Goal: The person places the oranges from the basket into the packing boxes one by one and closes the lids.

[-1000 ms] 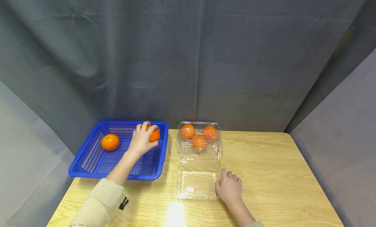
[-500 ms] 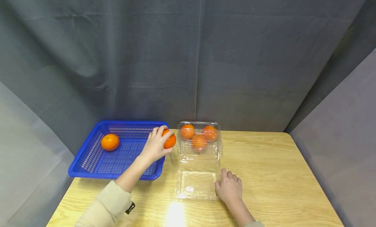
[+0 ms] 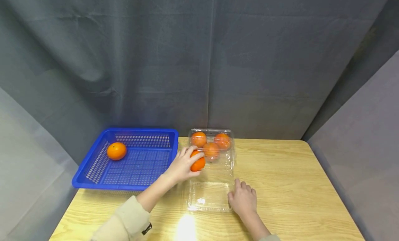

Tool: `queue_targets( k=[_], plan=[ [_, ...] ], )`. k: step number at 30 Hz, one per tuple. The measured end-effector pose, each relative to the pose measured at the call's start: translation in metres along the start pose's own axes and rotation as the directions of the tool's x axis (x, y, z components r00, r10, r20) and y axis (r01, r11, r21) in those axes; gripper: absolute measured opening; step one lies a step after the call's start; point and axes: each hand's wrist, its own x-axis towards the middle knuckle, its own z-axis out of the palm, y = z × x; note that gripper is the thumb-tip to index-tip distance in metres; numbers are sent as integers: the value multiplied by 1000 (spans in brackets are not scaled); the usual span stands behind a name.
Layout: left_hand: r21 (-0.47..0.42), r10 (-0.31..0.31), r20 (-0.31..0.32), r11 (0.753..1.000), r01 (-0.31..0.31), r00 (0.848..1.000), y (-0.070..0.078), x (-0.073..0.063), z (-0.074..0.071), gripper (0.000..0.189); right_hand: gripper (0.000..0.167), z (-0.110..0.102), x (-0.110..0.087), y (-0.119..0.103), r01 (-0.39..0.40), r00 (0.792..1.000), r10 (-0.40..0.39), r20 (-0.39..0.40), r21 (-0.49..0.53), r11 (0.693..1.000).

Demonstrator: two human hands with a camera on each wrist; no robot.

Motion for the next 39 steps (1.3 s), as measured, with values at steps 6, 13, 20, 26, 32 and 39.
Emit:
queue_targets(
  k=[6,13,20,26,32,39],
  plan=[
    [-16,80,27,997,-79,996,14,-1,18,55,47,0,0,-1,-11,1000,11,5,6,1000],
    [-29,158,76,987,-156,985,29,-1,33,56,47,2,2,-1,-31,999,31,13,5,1000],
    [-40,202,136,979,-199,970,40,-1,48,56,47,2,3,-2,-56,998,56,31,4,998],
    [-27,224,168,974,-223,960,47,0,63,58,49,1,3,-1,-59,997,59,46,-5,998],
    [-26,194,195,981,-193,961,55,1,74,60,51,2,4,-1,-69,996,69,63,-9,998],
    [-17,174,196,985,-175,965,61,1,82,62,53,2,4,-1,-70,996,70,48,-9,998]
  ],
)
